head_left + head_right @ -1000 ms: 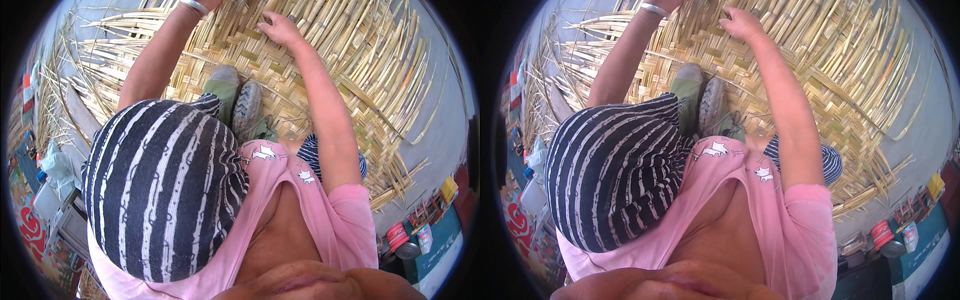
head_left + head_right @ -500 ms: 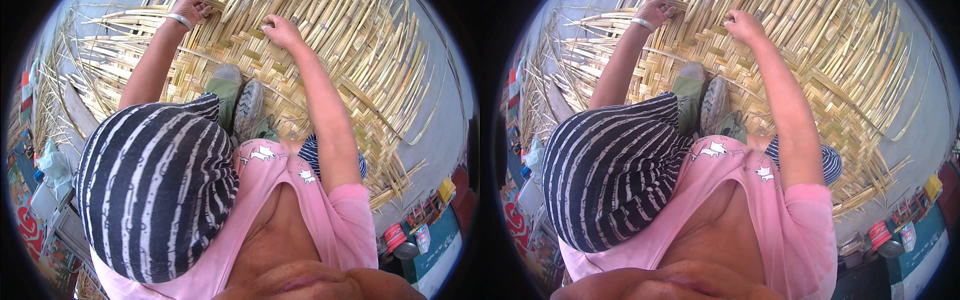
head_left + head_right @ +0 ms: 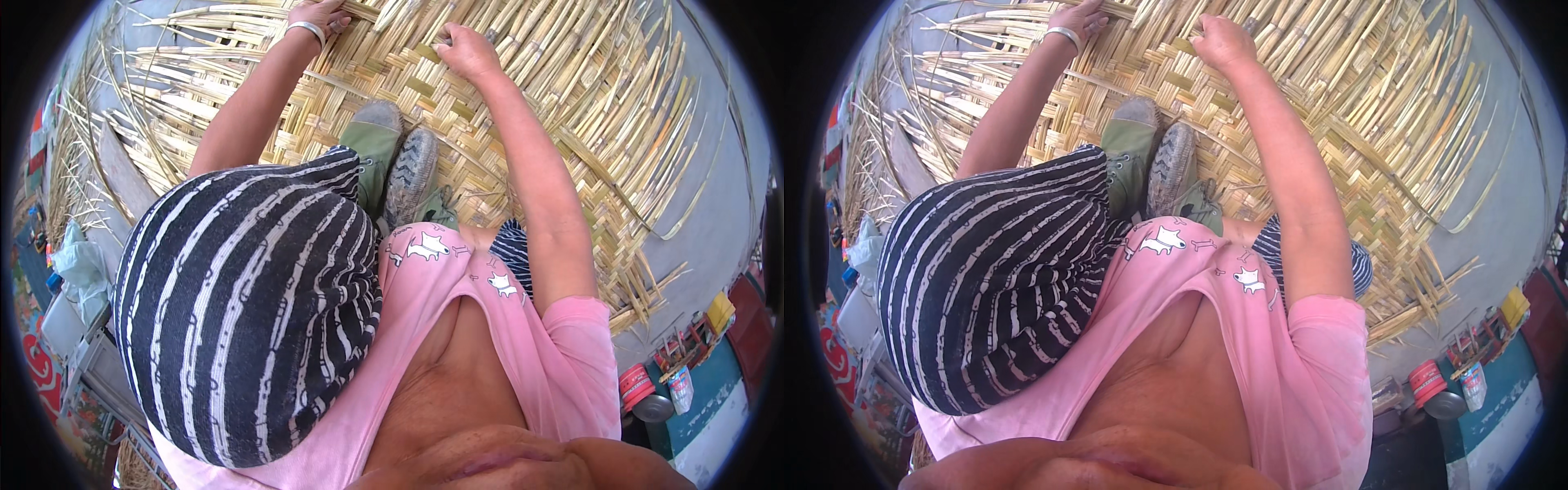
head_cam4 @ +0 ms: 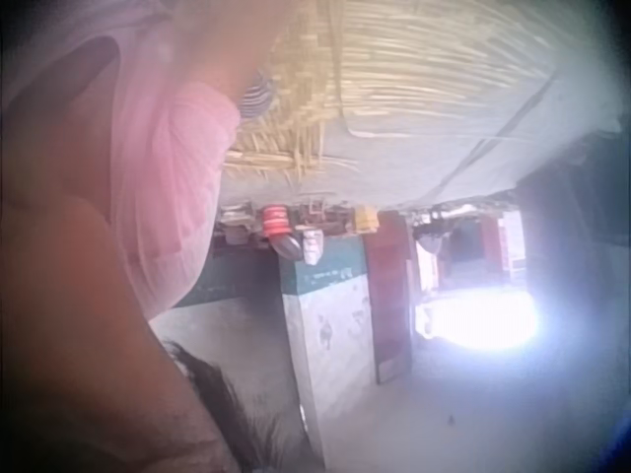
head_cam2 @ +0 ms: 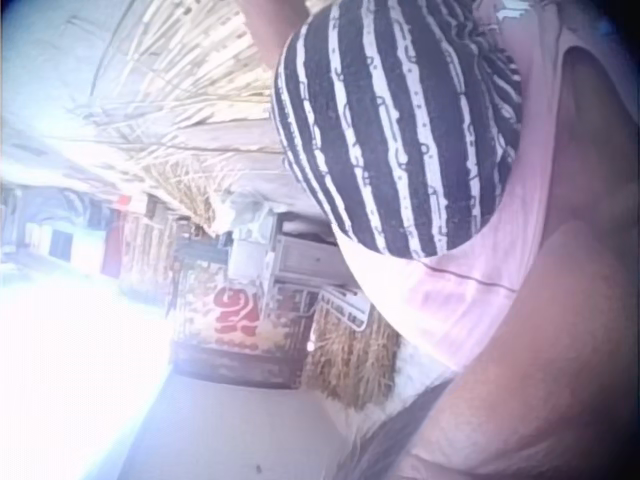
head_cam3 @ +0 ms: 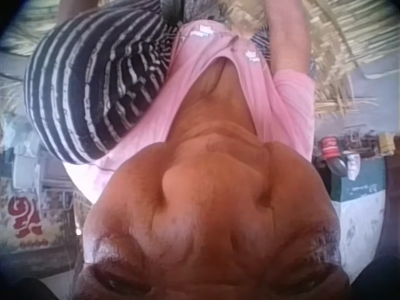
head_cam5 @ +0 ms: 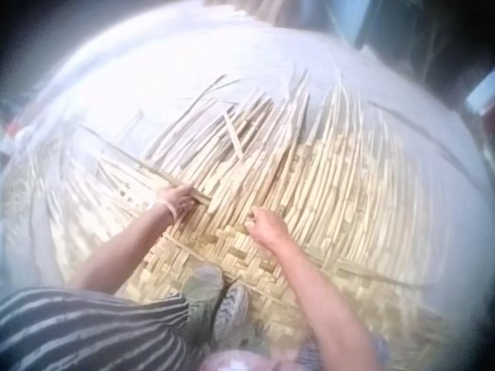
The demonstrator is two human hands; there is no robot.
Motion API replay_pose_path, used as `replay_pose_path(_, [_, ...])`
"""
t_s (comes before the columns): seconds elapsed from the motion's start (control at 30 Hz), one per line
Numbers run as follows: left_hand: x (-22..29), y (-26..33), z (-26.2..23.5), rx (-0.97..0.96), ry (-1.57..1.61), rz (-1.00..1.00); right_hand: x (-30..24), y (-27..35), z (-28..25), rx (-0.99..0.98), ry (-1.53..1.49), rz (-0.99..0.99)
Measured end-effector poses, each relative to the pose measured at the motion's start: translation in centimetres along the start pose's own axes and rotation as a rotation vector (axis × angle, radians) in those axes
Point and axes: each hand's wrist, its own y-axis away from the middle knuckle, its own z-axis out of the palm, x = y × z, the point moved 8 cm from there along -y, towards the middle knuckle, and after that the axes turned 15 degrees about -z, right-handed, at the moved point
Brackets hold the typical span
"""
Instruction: The person sits on the floor and weaves a large circular mat or basket base using dried palm fronds. They interlace the fronds by hand, periodically adjusting the weave and pulling strands to tighten the pattern.
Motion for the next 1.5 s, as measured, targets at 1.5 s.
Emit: replay_pose_path(1.5, [7.3,14.1,20.5,0.154,-2.052,0.544,3.4,0.9,-0.5,0.267,-0.256,0.099])
